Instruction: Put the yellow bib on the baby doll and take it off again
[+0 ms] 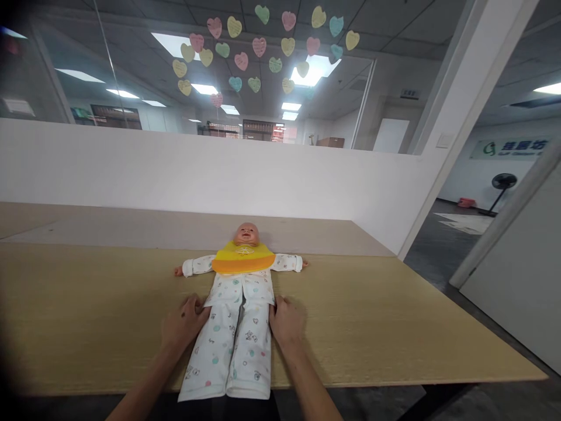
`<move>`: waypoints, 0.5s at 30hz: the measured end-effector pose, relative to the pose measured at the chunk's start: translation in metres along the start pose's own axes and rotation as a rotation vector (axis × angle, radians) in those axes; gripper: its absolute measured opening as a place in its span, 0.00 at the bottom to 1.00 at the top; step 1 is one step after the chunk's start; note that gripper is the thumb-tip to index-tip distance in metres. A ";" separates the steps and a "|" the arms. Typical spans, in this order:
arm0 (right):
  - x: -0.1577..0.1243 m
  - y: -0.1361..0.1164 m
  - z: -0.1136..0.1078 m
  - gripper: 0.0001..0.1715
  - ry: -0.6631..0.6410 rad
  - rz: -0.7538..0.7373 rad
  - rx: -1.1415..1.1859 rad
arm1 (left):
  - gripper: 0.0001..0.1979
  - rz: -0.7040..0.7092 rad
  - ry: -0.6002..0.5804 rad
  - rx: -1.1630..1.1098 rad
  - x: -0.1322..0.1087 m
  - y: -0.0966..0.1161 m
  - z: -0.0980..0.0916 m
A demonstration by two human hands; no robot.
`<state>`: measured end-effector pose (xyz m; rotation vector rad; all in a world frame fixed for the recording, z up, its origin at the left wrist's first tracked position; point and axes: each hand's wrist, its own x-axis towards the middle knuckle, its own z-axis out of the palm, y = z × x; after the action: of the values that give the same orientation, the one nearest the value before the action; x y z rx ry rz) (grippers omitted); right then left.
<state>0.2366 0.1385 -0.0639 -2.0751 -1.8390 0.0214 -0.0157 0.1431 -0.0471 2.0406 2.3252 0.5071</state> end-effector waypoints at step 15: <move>0.002 0.005 0.002 0.18 0.012 0.037 0.070 | 0.13 -0.025 0.060 -0.113 0.004 -0.010 0.007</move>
<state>0.2415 0.1402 -0.0667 -2.0570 -1.7673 0.0810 -0.0243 0.1475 -0.0554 1.9709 2.2935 0.6903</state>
